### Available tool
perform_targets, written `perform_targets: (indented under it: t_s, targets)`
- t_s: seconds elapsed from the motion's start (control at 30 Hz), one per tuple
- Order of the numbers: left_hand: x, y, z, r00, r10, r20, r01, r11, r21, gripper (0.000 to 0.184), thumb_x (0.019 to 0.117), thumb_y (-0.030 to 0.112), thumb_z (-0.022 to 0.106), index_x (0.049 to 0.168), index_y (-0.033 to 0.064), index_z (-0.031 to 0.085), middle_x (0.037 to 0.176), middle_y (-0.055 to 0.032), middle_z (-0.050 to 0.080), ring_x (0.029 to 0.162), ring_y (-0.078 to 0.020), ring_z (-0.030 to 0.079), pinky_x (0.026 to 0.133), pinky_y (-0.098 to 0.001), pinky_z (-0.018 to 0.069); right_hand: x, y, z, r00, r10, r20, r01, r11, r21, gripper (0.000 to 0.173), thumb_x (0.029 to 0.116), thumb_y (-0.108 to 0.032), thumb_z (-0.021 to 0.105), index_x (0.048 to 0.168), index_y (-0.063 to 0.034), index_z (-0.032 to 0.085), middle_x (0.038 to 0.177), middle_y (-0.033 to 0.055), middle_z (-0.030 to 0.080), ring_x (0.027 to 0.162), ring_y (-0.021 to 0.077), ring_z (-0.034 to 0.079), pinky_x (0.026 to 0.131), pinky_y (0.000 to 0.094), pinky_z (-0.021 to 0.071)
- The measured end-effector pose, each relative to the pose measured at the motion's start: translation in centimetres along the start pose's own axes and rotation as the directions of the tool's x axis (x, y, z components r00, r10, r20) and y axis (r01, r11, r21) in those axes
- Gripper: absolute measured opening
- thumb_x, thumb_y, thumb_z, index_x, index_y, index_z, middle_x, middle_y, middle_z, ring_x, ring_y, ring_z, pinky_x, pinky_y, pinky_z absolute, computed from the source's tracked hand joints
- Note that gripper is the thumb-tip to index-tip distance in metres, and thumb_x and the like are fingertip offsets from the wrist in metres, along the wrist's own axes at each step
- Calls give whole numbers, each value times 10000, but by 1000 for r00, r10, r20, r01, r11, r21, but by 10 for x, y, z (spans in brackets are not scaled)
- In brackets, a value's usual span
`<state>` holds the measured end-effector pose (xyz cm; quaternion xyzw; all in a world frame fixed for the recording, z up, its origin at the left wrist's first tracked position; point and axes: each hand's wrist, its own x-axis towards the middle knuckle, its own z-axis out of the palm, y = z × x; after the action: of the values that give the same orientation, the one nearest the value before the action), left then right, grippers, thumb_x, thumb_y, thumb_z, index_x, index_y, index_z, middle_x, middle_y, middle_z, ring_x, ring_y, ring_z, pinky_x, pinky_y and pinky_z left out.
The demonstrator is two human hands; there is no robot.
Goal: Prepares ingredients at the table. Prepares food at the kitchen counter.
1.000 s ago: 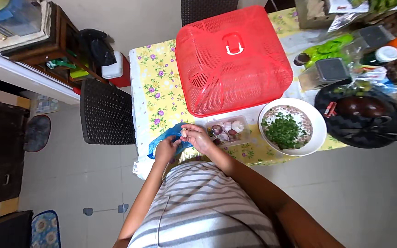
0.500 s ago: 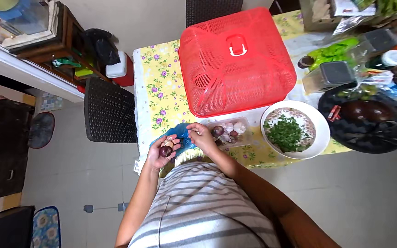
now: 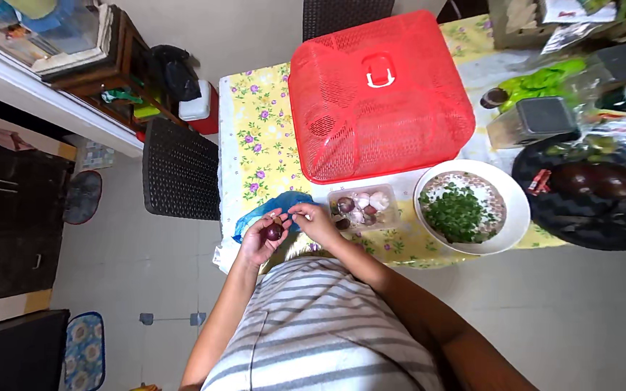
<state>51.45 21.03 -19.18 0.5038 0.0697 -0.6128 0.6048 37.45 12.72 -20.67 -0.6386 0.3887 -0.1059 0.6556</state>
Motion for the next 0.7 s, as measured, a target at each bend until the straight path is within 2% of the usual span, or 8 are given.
perform_targets:
  t_s: [0.07, 0.13, 0.2, 0.27, 0.4, 0.5, 0.6, 0.7]
  targets:
    - [1, -2, 9, 992, 2, -128, 15, 991, 134, 230, 1057, 54, 332, 1146, -11, 533, 834, -74, 661, 701, -120, 673, 615, -226, 571, 1, 3, -1, 999, 53, 9, -53, 999, 8, 292, 1045, -60, 539, 1289, 73, 627, 1243, 251, 660, 1105, 288, 655, 990, 402, 502]
    - [3, -4, 14, 981, 1, -192, 68, 933, 353, 254, 1078, 77, 342, 1255, -7, 505, 859, -41, 610, 618, -65, 575, 525, -180, 482, 0, 0, -3, 996, 83, 37, -83, 997, -9, 313, 1055, -83, 536, 1308, 84, 613, 1271, 276, 646, 1177, 333, 637, 1050, 436, 471]
    - [7, -6, 14, 980, 21, -200, 96, 826, 556, 298, 1110, 130, 330, 1298, -15, 510, 832, -11, 578, 561, -42, 500, 489, -175, 422, -5, -12, -9, 989, 111, 98, -108, 993, -44, 319, 1069, -82, 502, 1311, 97, 607, 1291, 291, 633, 1207, 351, 617, 1073, 442, 445]
    - [9, -7, 15, 978, 37, -204, 108, 750, 653, 315, 1118, 147, 326, 1295, -25, 521, 808, -5, 543, 550, -50, 474, 494, -185, 415, -9, -23, -15, 978, 131, 165, -116, 989, -93, 326, 1076, -66, 473, 1329, 103, 591, 1297, 303, 623, 1207, 360, 608, 1069, 435, 439]
    - [16, -8, 16, 978, 21, -209, 130, 719, 683, 347, 1121, 150, 307, 1362, -32, 477, 761, -7, 524, 539, -64, 487, 497, -196, 433, -14, -24, -17, 969, 120, 215, -90, 985, -146, 331, 1081, -69, 455, 1336, 97, 585, 1270, 301, 631, 1164, 352, 618, 1048, 435, 448]
    - [22, -9, 14, 977, 27, -212, 114, 773, 624, 270, 1110, 137, 314, 1188, -17, 521, 693, 10, 516, 506, -52, 479, 474, -180, 429, -15, -17, -19, 972, 102, 212, -77, 989, -124, 331, 1084, -75, 454, 1333, 96, 590, 1276, 300, 631, 1157, 350, 623, 1041, 430, 453]
    - [25, -7, 10, 977, 8, -212, 124, 793, 597, 228, 1112, 147, 318, 1056, 27, 504, 668, 15, 541, 492, -38, 493, 452, -163, 422, -14, 6, -20, 995, 41, 96, -38, 999, -38, 306, 1070, -79, 494, 1294, 91, 617, 1261, 284, 645, 1134, 341, 647, 1019, 442, 488]
    - [24, -2, 5, 981, 19, -192, 105, 784, 612, 245, 1098, 121, 360, 1127, -18, 559, 699, 3, 592, 508, -37, 512, 464, -168, 427, -11, 27, -34, 994, 0, -107, 2, 1000, 25, 299, 1074, -121, 507, 1229, 93, 645, 1147, 256, 680, 994, 314, 674, 925, 466, 529]
